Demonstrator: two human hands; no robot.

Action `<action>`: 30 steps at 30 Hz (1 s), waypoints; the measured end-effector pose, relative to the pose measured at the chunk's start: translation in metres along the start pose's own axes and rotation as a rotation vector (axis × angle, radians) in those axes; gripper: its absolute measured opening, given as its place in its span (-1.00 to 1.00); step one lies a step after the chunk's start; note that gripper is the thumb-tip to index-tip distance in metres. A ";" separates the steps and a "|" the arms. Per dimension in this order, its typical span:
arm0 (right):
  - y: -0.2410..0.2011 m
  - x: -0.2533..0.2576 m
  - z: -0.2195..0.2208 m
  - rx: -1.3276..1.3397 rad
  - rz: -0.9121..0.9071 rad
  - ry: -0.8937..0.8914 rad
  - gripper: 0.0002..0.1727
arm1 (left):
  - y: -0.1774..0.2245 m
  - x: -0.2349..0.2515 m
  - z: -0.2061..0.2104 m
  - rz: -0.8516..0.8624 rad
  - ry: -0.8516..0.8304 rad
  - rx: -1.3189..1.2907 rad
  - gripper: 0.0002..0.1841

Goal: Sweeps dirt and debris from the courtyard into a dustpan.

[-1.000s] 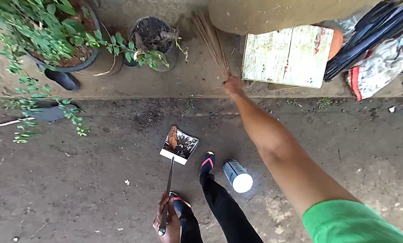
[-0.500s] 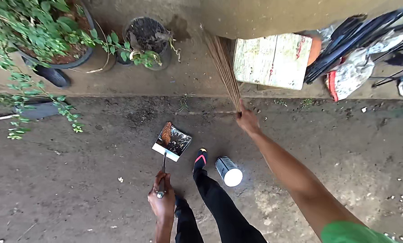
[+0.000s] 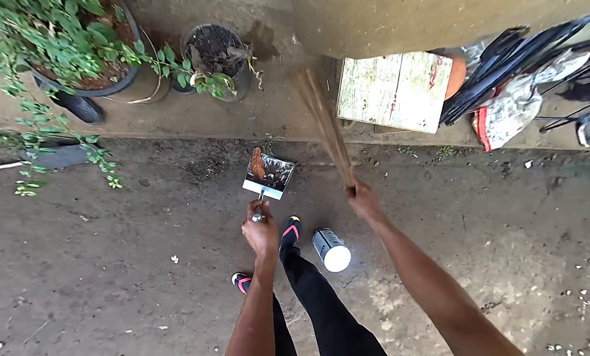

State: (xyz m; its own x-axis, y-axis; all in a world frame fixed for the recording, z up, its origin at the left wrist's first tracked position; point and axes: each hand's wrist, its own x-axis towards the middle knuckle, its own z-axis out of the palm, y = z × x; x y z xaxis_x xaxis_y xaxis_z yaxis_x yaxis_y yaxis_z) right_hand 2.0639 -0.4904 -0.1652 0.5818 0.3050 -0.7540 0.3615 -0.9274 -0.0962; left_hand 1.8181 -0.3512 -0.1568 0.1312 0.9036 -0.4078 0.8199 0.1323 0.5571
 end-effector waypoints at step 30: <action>0.048 -0.149 0.018 0.149 -0.087 -0.245 -0.21 | -0.012 0.002 0.009 -0.042 -0.061 -0.006 -0.74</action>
State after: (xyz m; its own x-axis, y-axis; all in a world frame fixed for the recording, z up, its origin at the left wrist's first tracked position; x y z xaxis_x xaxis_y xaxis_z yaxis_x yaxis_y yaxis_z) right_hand 1.9811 -0.5848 -0.0692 0.3539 0.3406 -0.8711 0.2808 -0.9271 -0.2484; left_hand 1.8134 -0.3546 -0.1710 0.1307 0.8706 -0.4744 0.8223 0.1721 0.5425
